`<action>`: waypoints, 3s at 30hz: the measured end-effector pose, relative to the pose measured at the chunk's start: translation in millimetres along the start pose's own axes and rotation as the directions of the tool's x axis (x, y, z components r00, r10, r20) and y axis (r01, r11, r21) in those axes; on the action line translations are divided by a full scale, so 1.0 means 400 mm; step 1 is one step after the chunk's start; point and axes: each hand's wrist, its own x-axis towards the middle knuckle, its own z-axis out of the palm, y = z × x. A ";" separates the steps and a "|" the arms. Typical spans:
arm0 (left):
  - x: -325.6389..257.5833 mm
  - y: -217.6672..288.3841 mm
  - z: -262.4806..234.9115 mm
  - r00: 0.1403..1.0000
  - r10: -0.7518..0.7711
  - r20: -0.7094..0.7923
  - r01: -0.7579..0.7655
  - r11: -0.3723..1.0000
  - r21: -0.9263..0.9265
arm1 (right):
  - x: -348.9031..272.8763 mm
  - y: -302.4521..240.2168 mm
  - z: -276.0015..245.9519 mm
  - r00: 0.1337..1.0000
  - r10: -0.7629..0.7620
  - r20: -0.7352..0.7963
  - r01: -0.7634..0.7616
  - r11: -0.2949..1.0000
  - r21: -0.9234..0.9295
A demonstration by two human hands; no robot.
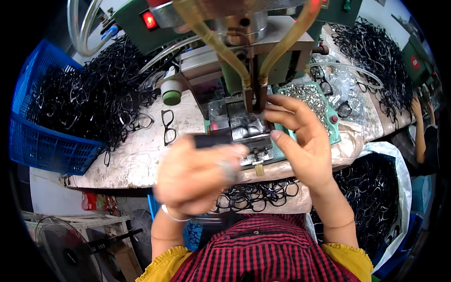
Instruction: The person repeatedly picks up black eyeglass frames from a pile, places them into a green machine, and presses a lever to process them. The person then removes the processed frames and places them on the table, continuing the cycle with the next frame.
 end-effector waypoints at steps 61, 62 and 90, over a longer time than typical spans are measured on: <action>-0.356 -0.334 -0.004 0.392 -0.752 -0.530 0.591 0.647 -0.481 | 0.061 0.090 0.028 0.978 -0.159 -0.138 0.158 0.987 -0.016; -0.306 -0.283 -0.001 0.414 -0.737 -0.535 0.501 0.675 -0.542 | 0.067 0.092 0.033 0.982 -0.132 -0.136 0.136 0.990 0.025; -0.020 -0.030 0.057 0.974 0.038 0.222 -0.031 0.999 -0.033 | 0.040 0.204 -0.246 0.894 -0.417 -0.162 0.042 0.439 -0.897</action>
